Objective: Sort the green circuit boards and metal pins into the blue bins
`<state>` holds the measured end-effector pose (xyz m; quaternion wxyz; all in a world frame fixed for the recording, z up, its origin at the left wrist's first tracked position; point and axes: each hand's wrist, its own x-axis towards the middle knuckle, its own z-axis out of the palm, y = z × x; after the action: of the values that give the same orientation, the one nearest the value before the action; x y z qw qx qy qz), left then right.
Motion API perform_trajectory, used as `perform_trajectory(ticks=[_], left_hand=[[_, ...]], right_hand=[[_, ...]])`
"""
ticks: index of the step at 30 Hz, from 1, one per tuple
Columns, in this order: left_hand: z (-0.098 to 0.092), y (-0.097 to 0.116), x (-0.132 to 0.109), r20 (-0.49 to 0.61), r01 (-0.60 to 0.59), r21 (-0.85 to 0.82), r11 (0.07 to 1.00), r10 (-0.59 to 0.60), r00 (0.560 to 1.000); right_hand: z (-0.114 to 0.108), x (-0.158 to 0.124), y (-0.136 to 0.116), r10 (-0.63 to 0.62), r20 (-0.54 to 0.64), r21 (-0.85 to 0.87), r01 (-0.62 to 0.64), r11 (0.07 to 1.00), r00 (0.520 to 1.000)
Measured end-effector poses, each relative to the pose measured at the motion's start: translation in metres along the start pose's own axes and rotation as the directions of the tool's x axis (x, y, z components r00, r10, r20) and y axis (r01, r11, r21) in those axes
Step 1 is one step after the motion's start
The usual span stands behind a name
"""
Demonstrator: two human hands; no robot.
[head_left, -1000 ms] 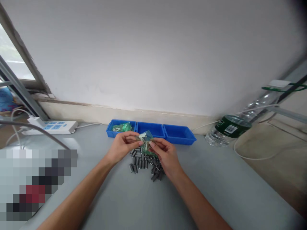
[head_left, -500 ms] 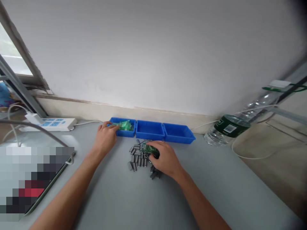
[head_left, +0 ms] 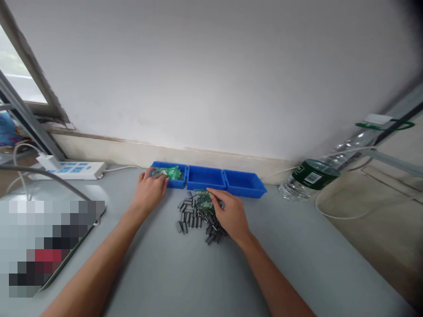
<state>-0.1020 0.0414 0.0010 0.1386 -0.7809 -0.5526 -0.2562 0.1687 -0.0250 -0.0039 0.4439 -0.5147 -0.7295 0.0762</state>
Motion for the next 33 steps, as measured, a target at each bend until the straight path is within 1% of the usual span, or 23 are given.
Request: perform_trajectory(ticks=[2, 4, 6, 7, 8, 9, 11, 12, 14, 16, 18, 20, 21, 24, 26, 28, 29, 31, 33], left_hand=[[0.001, 0.006, 0.0, -0.016, -0.013, -0.034, 0.999, 0.013, 1.0], [-0.002, 0.012, 0.001, -0.088, -0.046, -0.106, 0.993, 0.036, 0.995], [-0.008, 0.021, 0.002, -0.157, -0.115, -0.256, 0.96, 0.076, 0.985], [-0.012, 0.027, 0.002, -0.169, -0.152, -0.36, 0.921, 0.095, 0.981], [-0.016, 0.033, 0.002, -0.146, -0.166, -0.484, 0.859, 0.107, 0.983], [-0.02, 0.04, 0.001, -0.081, -0.137, -0.609, 0.781, 0.111, 0.991], [-0.024, 0.054, 0.0, 0.079, -0.014, -0.802, 0.597, 0.129, 0.989], [-0.024, 0.06, -0.002, 0.13, 0.042, -0.866, 0.499, 0.144, 0.981], [-0.019, 0.069, -0.004, 0.197, 0.155, -0.927, 0.342, 0.094, 0.976], [-0.011, 0.071, -0.005, 0.226, 0.212, -0.942, 0.259, 0.024, 0.974], [-0.004, 0.069, -0.005, 0.209, 0.215, -0.948, 0.234, -0.047, 0.977], [0.0, 0.064, -0.003, 0.165, 0.189, -0.947, 0.26, -0.11, 0.98], [0.001, 0.061, -0.002, 0.141, 0.176, -0.94, 0.291, -0.137, 0.98], [-0.001, 0.051, 0.004, 0.05, 0.14, -0.891, 0.432, -0.215, 0.975], [-0.005, 0.042, 0.007, -0.047, 0.1, -0.842, 0.529, -0.257, 0.965], [-0.011, 0.031, 0.009, -0.174, 0.042, -0.761, 0.647, -0.267, 0.948], [-0.013, 0.025, 0.01, -0.239, 0.023, -0.701, 0.713, -0.265, 0.934], [-0.016, 0.014, 0.011, -0.354, -0.004, -0.564, 0.826, -0.237, 0.905], [-0.014, 0.004, 0.011, -0.396, -0.037, -0.435, 0.9, -0.154, 0.905]], right_hand=[[0.0, 0.0, -0.003, 0.045, -0.048, 0.061, -0.042, 0.997, 0.998], [0.002, 0.001, -0.005, 0.142, -0.084, 0.19, -0.124, 0.974, 0.986], [0.005, 0.002, -0.006, 0.26, -0.058, 0.384, -0.219, 0.897, 0.964], [0.007, 0.003, -0.007, 0.305, -0.024, 0.478, -0.257, 0.84, 0.952], [0.008, 0.005, -0.007, 0.334, 0.019, 0.554, -0.288, 0.781, 0.942], [0.009, 0.006, -0.008, 0.348, 0.062, 0.607, -0.312, 0.731, 0.935], [0.008, 0.008, -0.009, 0.351, 0.124, 0.658, -0.342, 0.671, 0.928], [0.007, 0.009, -0.009, 0.349, 0.143, 0.67, -0.35, 0.654, 0.926], [0.005, 0.01, -0.01, 0.347, 0.167, 0.681, -0.362, 0.636, 0.923], [0.002, 0.011, -0.011, 0.359, 0.17, 0.679, -0.373, 0.632, 0.918], [0.0, 0.011, -0.01, 0.373, 0.165, 0.674, -0.38, 0.633, 0.913], [0.0, 0.011, -0.008, 0.374, 0.16, 0.668, -0.379, 0.64, 0.914], [0.001, 0.011, -0.006, 0.368, 0.156, 0.663, -0.373, 0.649, 0.917], [0.002, 0.011, 0.0, 0.346, 0.117, 0.62, -0.341, 0.707, 0.931], [0.002, 0.011, 0.003, 0.317, 0.066, 0.555, -0.299, 0.777, 0.946], [-0.002, 0.01, 0.004, 0.236, 0.03, 0.447, -0.224, 0.866, 0.971], [-0.005, 0.01, 0.004, 0.173, 0.034, 0.378, -0.173, 0.909, 0.984], [-0.013, 0.009, 0.004, 0.031, 0.102, 0.241, -0.055, 0.969, 0.994], [-0.02, 0.008, 0.003, -0.079, 0.213, 0.144, 0.048, 0.988, 0.974]])
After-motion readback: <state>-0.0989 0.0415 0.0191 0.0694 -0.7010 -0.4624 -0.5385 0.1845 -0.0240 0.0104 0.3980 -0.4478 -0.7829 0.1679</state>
